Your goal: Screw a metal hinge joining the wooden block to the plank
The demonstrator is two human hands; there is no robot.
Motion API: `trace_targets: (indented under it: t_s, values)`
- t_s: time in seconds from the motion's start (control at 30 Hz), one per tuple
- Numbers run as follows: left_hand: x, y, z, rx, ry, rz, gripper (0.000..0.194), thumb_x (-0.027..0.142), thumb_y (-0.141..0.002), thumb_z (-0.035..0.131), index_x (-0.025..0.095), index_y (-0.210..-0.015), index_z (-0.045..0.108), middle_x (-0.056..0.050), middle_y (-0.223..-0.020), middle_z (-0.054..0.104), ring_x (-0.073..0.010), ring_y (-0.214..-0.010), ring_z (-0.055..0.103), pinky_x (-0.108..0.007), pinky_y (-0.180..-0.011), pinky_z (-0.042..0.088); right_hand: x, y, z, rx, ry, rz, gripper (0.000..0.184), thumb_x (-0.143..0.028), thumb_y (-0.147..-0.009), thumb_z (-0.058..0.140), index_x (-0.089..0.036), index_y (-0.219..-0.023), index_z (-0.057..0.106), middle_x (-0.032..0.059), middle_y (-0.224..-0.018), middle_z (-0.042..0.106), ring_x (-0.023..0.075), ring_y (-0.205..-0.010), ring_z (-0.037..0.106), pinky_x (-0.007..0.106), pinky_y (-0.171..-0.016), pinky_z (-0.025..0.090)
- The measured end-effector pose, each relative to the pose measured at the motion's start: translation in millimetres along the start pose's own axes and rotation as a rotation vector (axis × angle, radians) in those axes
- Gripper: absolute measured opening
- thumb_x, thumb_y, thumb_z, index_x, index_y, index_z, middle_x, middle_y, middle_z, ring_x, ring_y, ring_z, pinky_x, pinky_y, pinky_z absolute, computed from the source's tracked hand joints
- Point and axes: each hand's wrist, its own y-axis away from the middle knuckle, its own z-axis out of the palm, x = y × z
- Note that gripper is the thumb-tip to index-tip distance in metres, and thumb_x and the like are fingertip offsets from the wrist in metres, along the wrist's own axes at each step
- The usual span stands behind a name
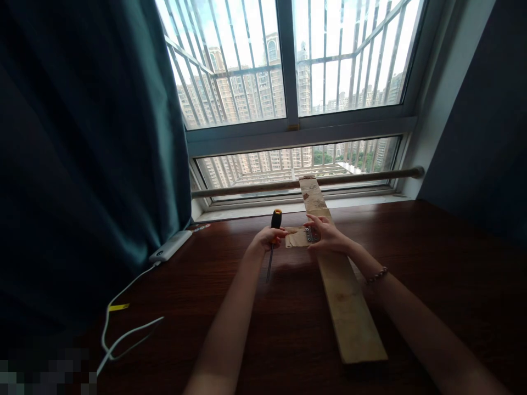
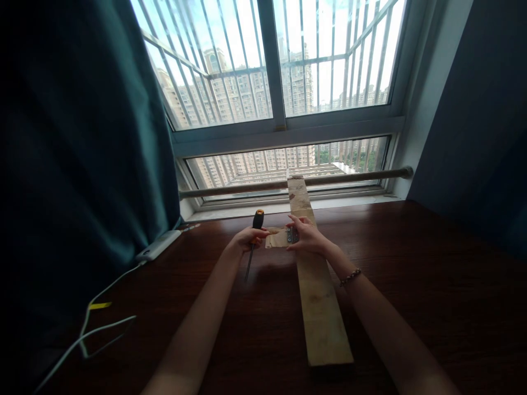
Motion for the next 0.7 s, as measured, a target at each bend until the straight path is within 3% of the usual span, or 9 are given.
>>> trace_targets:
  t_s: [0.23,0.4,0.47,0.7]
  values:
    - [3.9,4.8,1.3,-0.004,-0.008,0.039,0.021,0.006,-0.061,0.068,0.013,-0.076,0.055,0.003,-0.055,0.05,-0.0018,-0.037,0.038,-0.014,-0.035,0.028,2.4,-0.4,0.9,0.036,-0.087,0.011,0.103,-0.035,-0.052,0.079,-0.021,-0.137,0.022,0.0075,-0.112,0.061,0.0273,-0.118,0.039,0.044,-0.098,0.034]
    - [2.9,6.1,2.3,0.021,-0.027,0.08,0.023,0.007,-0.061,0.07,0.013,-0.077,0.055,0.003,-0.055,0.05,-0.0025,-0.038,0.039,-0.014,-0.036,0.028,5.3,-0.1,3.8,0.05,-0.085,-0.002,0.076,-0.037,-0.053,0.078,-0.019,-0.12,0.047,0.0125,-0.132,0.042,0.0268,-0.117,0.043,0.04,-0.099,0.036]
    - [3.0,6.8,2.4,0.013,-0.044,0.09,0.024,0.008,-0.06,0.071,0.013,-0.078,0.055,0.002,-0.055,0.051,-0.0025,-0.038,0.039,-0.014,-0.036,0.028,6.9,0.0,4.8,0.053,-0.085,-0.003,0.073,-0.037,-0.053,0.078,-0.018,-0.117,0.049,0.0132,-0.135,0.037,0.0268,-0.117,0.043,0.04,-0.099,0.037]
    - [2.3,7.9,3.5,0.0,-0.052,0.093,0.026,0.009,-0.058,0.073,0.012,-0.078,0.057,0.001,-0.058,0.053,-0.0021,-0.038,0.038,-0.015,-0.036,0.027,9.6,0.2,6.6,0.058,-0.097,-0.004,0.077,-0.039,-0.052,0.078,-0.018,-0.12,0.046,0.013,-0.132,0.043,0.0266,-0.116,0.045,0.041,-0.099,0.037]
